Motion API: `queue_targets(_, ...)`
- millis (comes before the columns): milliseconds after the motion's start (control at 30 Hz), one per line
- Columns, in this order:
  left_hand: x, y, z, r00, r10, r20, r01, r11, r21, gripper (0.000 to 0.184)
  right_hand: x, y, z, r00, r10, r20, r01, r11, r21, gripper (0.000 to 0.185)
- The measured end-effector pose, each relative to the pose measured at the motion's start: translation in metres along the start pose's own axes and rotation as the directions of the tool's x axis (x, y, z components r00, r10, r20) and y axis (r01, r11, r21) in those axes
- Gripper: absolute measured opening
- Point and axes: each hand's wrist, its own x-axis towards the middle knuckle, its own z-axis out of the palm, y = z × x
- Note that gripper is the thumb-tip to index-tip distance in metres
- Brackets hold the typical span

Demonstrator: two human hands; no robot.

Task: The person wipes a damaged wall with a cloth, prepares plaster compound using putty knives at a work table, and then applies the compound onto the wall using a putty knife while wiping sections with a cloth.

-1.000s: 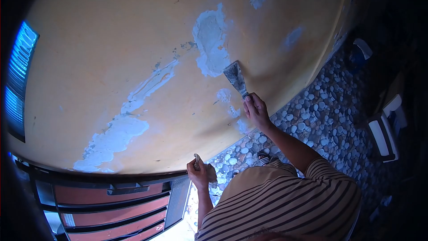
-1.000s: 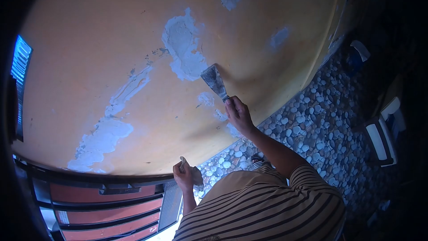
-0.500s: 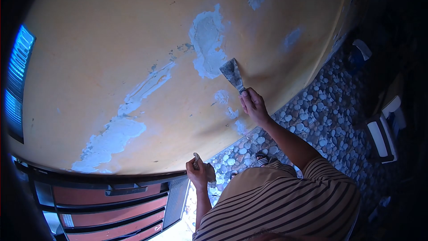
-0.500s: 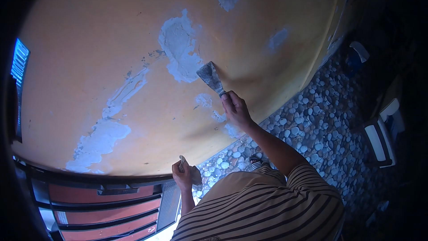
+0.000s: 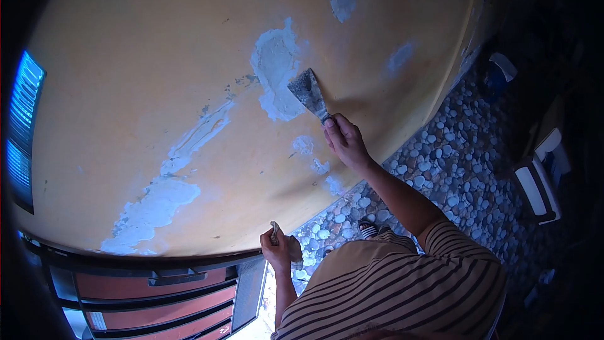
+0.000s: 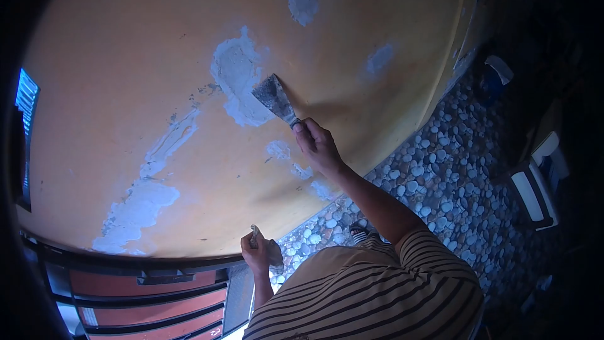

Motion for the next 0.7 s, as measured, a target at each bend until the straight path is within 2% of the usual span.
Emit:
queue_targets(100, -0.001, 0.003, 0.003, 1.000, -0.003, -0.012, 0.003, 1.000, -0.017, 0.019, -0.006, 0.012, 0.000, 1.000, -0.030, -0.001, 0.030, 0.999, -0.029, 0.034)
queue_targets(167, -0.003, 0.004, 0.003, 1.000, 0.005, -0.018, -0.006, 1.000, -0.015, 0.019, -0.017, 0.020, -0.003, 0.998, 0.059, 0.018, -0.059, 0.998, 0.013, 0.034)
queue_targets(367, -0.006, 0.004, 0.002, 1.000, 0.003, -0.016, -0.003, 1.000, -0.013, 0.018, 0.006, -0.018, -0.001, 1.000, -0.018, 0.006, 0.018, 1.000, 0.017, 0.034)
queue_targets(500, -0.005, 0.008, 0.002, 1.000, -0.019, -0.018, 0.019, 1.000, -0.013, 0.018, -0.007, -0.001, -0.010, 1.000, 0.000, -0.011, -0.001, 0.999, -0.054, 0.033)
queue_targets(567, -0.007, 0.004, 0.004, 0.999, -0.021, -0.024, 0.021, 1.000, -0.021, 0.017, -0.016, 0.012, -0.013, 0.999, 0.049, 0.001, -0.049, 0.998, 0.034, 0.034)
queue_targets(700, -0.012, 0.000, 0.003, 1.000, -0.024, -0.015, 0.023, 0.999, -0.023, 0.018, -0.002, -0.012, -0.006, 1.000, 0.007, -0.022, -0.007, 1.000, 0.031, 0.033)
